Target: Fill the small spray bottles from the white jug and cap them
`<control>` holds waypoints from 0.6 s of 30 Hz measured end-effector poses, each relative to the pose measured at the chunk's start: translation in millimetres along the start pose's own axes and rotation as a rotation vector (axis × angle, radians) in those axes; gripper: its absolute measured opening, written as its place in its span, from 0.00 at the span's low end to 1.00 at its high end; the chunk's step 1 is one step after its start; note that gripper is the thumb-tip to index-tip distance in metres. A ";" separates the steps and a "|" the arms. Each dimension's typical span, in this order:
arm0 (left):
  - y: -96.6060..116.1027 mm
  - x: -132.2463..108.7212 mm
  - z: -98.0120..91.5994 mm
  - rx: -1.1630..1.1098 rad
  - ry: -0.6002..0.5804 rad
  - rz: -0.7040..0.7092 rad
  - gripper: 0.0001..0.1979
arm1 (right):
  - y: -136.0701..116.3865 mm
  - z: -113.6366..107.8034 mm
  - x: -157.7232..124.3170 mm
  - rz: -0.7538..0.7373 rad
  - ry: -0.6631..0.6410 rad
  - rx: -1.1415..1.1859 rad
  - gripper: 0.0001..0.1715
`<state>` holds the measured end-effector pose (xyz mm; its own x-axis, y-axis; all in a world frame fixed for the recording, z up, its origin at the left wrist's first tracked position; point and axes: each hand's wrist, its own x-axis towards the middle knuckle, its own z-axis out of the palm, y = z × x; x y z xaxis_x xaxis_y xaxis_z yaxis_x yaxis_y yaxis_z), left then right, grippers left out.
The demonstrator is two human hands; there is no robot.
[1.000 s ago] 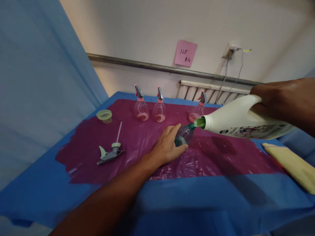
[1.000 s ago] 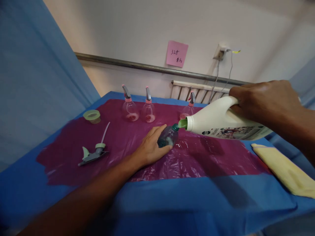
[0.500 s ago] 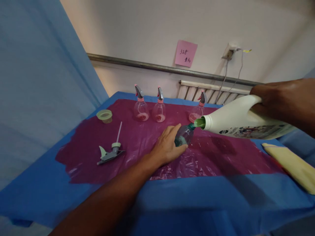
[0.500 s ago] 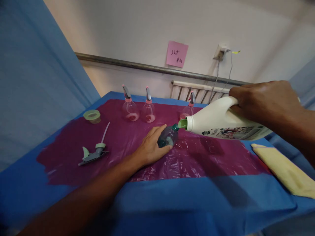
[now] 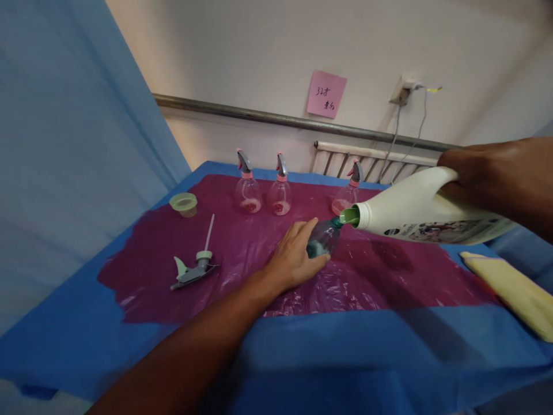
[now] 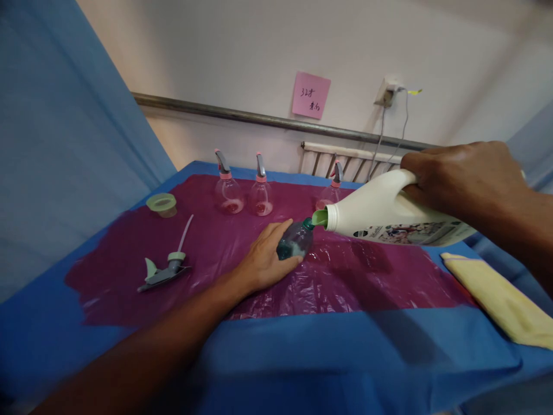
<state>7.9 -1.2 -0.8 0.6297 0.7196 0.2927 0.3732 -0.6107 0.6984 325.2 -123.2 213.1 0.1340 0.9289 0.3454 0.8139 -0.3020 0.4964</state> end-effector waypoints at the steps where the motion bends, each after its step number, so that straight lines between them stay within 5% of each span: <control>1: -0.3 0.1 0.3 0.003 0.001 0.000 0.45 | 0.0 -0.1 0.0 0.000 -0.002 0.005 0.10; 18: 1.5 -0.3 -0.7 -0.003 0.000 -0.010 0.45 | -2.8 -3.8 -0.4 0.006 -0.006 -0.017 0.08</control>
<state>7.8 -2.1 0.6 0.6257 0.7258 0.2858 0.3773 -0.6023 0.7035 320.7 -123.6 214.6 0.1424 0.9282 0.3437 0.8035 -0.3112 0.5074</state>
